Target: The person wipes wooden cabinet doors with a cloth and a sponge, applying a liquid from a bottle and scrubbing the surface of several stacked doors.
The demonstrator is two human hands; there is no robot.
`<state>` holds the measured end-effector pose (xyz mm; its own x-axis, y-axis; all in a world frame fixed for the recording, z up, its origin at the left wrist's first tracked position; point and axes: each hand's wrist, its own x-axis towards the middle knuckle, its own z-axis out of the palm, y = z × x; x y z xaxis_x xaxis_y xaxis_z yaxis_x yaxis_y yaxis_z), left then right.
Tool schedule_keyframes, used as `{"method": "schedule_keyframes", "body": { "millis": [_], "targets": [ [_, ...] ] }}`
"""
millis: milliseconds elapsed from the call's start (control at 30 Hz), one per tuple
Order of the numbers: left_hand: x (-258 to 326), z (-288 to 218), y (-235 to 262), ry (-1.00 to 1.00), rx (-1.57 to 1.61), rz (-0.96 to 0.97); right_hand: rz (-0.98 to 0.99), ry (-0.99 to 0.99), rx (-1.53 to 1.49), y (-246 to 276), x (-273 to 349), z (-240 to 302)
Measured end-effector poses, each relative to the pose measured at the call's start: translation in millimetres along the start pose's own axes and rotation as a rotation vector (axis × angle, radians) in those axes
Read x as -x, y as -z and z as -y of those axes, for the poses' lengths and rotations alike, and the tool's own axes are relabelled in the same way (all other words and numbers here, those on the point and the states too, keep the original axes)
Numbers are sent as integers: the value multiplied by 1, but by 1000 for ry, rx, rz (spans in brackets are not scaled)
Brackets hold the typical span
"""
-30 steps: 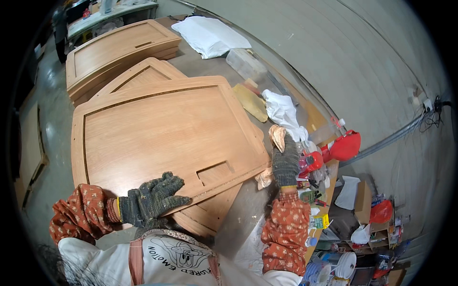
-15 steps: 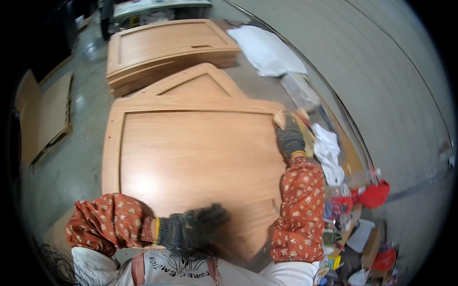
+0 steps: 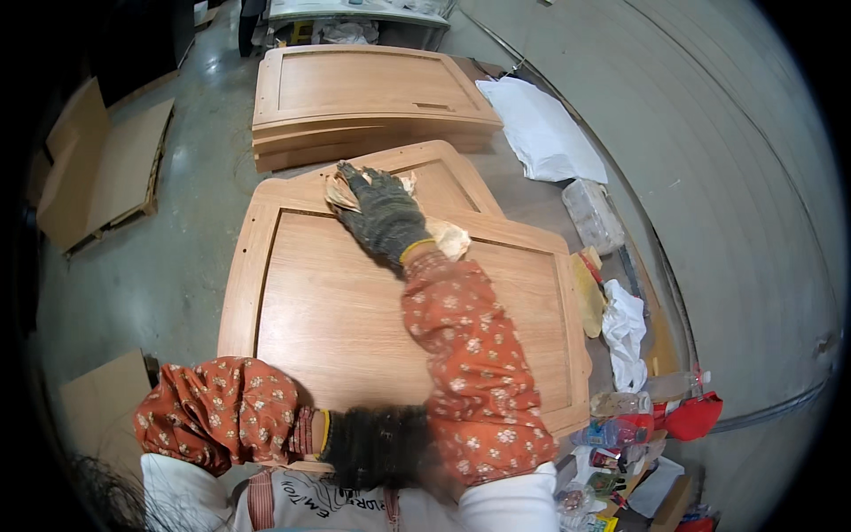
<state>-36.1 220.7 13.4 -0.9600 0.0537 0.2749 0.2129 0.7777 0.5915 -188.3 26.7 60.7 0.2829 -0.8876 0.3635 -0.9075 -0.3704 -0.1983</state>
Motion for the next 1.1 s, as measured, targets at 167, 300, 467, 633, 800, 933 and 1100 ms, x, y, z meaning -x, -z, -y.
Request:
{"method": "schedule_keyframes", "body": {
  "millis": [167, 300, 467, 633, 800, 933, 1100],
  "targets": [
    [54, 17, 69, 224, -356, -174, 36, -162, 29, 33, 51, -52],
    [126, 34, 101, 820, -303, -694, 276, -488, 409, 58, 90, -124],
    [139, 54, 81, 761, 41, -906, -18, 27, 280, -4, 46, -57],
    [141, 60, 79, 746, 104, -910, -21, 143, 260, -42, -25, 58],
    [149, 56, 73, 793, 244, -1019, 27, 7, 45, 2, 7, 11],
    [147, 59, 71, 776, 183, -1006, 180, -362, 457, 46, 65, -108],
    [142, 54, 74, 771, 204, -982, 49, -10, 284, -1, 41, -67]
  ]
}}
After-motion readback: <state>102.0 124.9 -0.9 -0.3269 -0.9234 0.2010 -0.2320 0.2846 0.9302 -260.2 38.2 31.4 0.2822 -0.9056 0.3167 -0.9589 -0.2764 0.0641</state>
